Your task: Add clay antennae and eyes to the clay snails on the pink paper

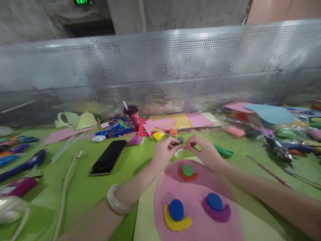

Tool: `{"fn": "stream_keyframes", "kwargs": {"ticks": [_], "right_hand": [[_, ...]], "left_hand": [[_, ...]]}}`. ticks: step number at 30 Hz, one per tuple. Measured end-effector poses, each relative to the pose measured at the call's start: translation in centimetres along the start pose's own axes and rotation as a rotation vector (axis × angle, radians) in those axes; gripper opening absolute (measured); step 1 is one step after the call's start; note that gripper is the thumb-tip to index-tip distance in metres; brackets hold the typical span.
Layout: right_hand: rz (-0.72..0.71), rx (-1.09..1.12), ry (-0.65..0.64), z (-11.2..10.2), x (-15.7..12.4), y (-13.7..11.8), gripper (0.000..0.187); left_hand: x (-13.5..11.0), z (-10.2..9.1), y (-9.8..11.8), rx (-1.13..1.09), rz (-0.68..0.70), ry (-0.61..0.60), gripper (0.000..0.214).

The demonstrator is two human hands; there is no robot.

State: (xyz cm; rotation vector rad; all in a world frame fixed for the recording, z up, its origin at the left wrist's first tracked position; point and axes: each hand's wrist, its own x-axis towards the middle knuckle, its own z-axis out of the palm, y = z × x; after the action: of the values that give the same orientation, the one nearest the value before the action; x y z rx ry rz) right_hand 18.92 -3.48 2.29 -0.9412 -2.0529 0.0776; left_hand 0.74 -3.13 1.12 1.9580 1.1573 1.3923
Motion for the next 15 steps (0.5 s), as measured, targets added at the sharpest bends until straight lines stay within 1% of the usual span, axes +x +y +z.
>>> {"fn": "stream_keyframes", "kwargs": {"ticks": [3, 7, 10, 13, 15], "right_hand": [[-0.039, 0.028, -0.043, -0.04, 0.01, 0.06, 0.016], [-0.006, 0.023, -0.074, -0.11, -0.11, 0.09, 0.026], [0.013, -0.021, -0.040, -0.14, -0.14, 0.18, 0.020], [0.022, -0.053, 0.013, -0.10, -0.08, 0.42, 0.008], [0.000, -0.047, -0.007, -0.01, 0.01, 0.73, 0.007]], "left_hand": [[0.03, 0.10, -0.20, -0.022, -0.004, -0.040, 0.011], [-0.05, 0.18, -0.39, -0.053, -0.007, -0.069, 0.020], [-0.06, 0.18, -0.30, -0.045, -0.015, -0.091, 0.015], [-0.03, 0.15, -0.10, -0.029, -0.028, -0.055, 0.016], [0.00, 0.14, -0.08, -0.022, -0.017, -0.045, 0.016]]}}
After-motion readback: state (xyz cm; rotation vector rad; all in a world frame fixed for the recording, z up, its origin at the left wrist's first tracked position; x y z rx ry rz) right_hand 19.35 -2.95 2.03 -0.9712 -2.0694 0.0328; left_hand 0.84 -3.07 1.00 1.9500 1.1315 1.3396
